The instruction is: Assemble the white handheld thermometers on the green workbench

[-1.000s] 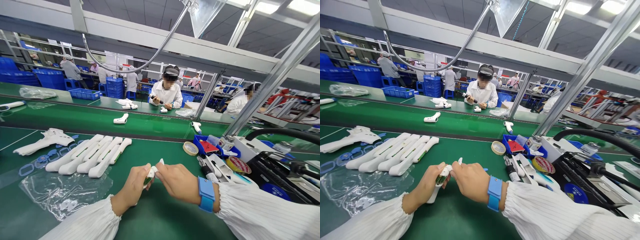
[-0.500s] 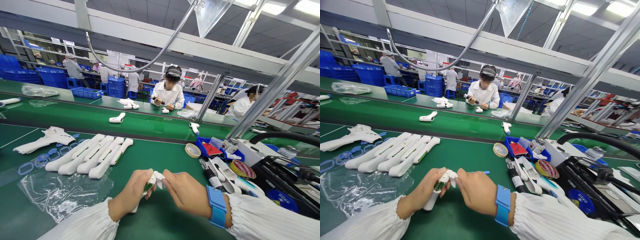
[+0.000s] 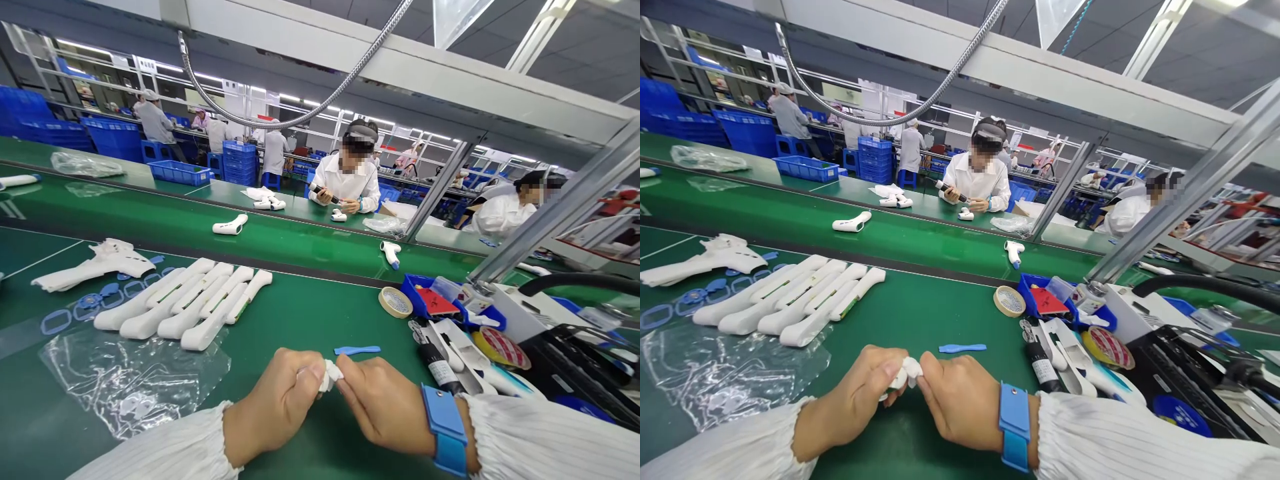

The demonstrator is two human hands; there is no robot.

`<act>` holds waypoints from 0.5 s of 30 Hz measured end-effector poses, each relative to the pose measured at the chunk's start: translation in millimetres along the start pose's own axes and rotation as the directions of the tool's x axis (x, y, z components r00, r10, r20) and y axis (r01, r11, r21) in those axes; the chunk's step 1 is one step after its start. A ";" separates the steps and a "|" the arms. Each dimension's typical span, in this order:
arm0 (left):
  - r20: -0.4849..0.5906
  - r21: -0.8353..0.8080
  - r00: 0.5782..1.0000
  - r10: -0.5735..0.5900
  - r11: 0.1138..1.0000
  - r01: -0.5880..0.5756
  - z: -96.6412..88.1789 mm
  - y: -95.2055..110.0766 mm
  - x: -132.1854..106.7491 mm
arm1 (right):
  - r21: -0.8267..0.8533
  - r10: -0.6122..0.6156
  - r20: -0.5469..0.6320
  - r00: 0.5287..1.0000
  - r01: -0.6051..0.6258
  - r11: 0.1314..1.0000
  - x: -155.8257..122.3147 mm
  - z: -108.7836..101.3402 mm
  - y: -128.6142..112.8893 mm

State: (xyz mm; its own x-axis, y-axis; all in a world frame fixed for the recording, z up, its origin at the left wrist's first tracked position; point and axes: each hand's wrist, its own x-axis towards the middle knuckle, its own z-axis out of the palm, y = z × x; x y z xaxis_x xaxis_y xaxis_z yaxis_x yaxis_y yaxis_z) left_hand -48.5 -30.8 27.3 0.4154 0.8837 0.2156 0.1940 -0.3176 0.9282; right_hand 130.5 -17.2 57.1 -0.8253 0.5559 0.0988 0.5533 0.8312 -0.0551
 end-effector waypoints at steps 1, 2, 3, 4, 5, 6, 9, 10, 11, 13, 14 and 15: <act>0.002 0.005 1.000 0.003 1.000 -0.003 0.1 -0.1 -0.2 | -0.003 -0.002 -0.003 1.000 0.002 1.000 0.1 1.0 -0.3; 0.002 0.010 1.000 0.003 1.000 -0.003 0.2 -0.1 -0.3 | -0.003 -0.004 -0.004 1.000 0.004 1.000 0.4 1.9 -0.4; 0.003 0.014 1.000 0.005 1.000 -0.005 0.4 0.0 -0.2 | -0.003 -0.005 -0.003 1.000 0.005 1.000 0.9 2.7 -0.5; 0.004 0.017 1.000 0.005 1.000 -0.005 0.5 0.0 0.0 | -0.007 -0.004 -0.003 1.000 0.004 1.000 1.6 3.3 -0.4; 0.006 0.019 1.000 0.006 1.000 -0.006 0.8 0.1 0.3 | -0.014 -0.003 0.000 1.000 0.003 1.000 2.4 3.3 -0.2; 0.005 0.024 1.000 0.006 1.000 -0.006 1.2 0.0 0.6 | -0.025 -0.001 0.008 1.000 0.002 1.000 3.3 2.8 -0.1; 0.007 0.049 1.000 0.004 0.999 -0.004 2.7 -2.0 1.3 | -0.076 0.009 0.049 0.999 -0.005 0.997 5.2 -2.5 -0.8; 0.018 0.055 1.000 -0.002 0.998 0.001 2.9 -3.8 1.6 | -0.091 0.019 0.067 0.998 -0.013 0.996 5.5 -5.1 -1.5; 0.035 0.063 0.999 -0.016 0.998 0.013 2.8 -6.6 2.1 | -0.108 0.030 0.082 0.996 -0.022 0.994 5.6 -7.6 -2.3; 0.088 0.039 0.994 -0.063 0.997 0.060 1.5 -15.0 3.8 | -0.146 0.057 0.099 0.994 -0.042 0.988 5.4 -11.3 -3.6; 0.104 0.019 0.992 -0.077 0.997 0.076 0.2 -20.2 5.1 | -0.164 0.068 0.100 0.993 -0.051 0.985 5.2 -12.1 -3.9; 0.126 -0.005 0.988 -0.088 0.996 0.089 -1.5 -25.7 6.6 | -0.180 0.079 0.098 0.992 -0.060 0.982 4.9 -12.3 -4.1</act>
State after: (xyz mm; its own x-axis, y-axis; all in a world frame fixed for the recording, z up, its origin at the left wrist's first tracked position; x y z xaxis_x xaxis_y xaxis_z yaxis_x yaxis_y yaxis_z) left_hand -52.0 -16.3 5.3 0.5058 0.8576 0.0933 0.2255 -0.2359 0.9452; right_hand 125.5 -18.0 70.0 -0.7862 0.6180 -0.0041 0.6132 0.7809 0.1189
